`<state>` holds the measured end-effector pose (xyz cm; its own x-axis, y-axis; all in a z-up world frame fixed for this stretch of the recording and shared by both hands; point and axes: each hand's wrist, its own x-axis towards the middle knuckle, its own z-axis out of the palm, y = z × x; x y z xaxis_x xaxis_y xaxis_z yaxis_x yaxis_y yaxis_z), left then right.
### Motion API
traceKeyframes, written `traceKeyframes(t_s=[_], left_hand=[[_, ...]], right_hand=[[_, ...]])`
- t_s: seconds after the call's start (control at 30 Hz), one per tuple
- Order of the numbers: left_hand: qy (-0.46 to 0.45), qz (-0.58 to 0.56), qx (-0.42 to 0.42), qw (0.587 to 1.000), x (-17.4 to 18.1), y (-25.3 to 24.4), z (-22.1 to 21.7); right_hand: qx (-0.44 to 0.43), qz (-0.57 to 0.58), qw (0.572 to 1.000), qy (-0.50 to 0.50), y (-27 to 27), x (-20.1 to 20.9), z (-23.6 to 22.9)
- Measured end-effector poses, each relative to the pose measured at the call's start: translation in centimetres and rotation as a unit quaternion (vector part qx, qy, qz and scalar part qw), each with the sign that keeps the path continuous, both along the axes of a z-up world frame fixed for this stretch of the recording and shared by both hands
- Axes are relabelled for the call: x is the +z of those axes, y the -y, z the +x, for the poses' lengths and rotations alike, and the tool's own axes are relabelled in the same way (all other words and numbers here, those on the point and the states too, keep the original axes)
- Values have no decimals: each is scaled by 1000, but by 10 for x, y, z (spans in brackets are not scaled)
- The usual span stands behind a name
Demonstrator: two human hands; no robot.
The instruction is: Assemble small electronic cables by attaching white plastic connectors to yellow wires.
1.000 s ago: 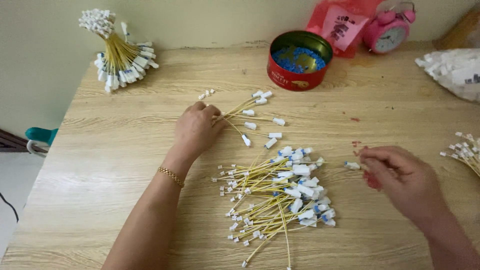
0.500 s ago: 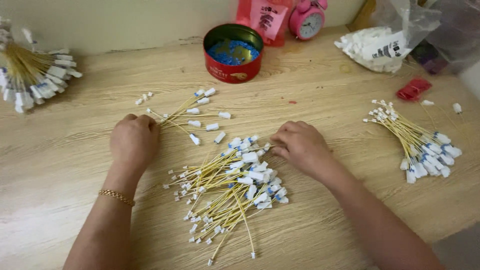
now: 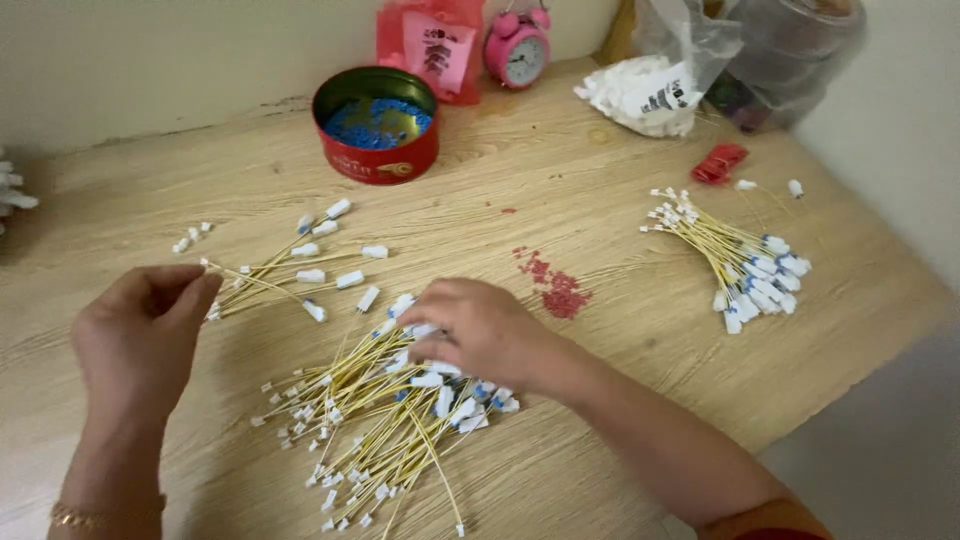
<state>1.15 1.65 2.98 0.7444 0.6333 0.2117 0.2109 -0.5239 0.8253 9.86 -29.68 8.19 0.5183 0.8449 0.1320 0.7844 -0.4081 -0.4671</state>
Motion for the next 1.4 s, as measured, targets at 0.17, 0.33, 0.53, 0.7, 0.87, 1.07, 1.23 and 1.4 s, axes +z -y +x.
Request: traceKeyframes(t_s=[0.17, 0.33, 0.53, 0.7, 0.87, 1.07, 1.23, 1.4], left_hand=[[-2, -44, -4, 999, -11, -8, -22], [28, -96, -2, 995, -13, -10, -28], [39, -193, 9, 980, -23, -14, -27], [30, -186, 9, 982, -30, -12, -31], [11, -193, 13, 981, -15, 3, -38], [92, -272, 14, 958, -2, 17, -47], [195, -341, 20, 919, -1, 27, -52], [175, -385, -63, 904, -6, 46, -47]], right_hand=[[-262, -21, 961, -82, 47, -18, 69], [-379, -101, 918, -60, 92, -40, 105], [-345, -48, 932, -101, 95, -46, 107], [-284, -37, 957, -53, 81, -54, 107], [-244, -94, 964, 37, 73, -59, 114], [-256, -140, 956, 34, 62, -44, 106], [-288, -12, 951, -112, 51, -28, 93], [-117, 183, 968, -128, 12, -6, 56]])
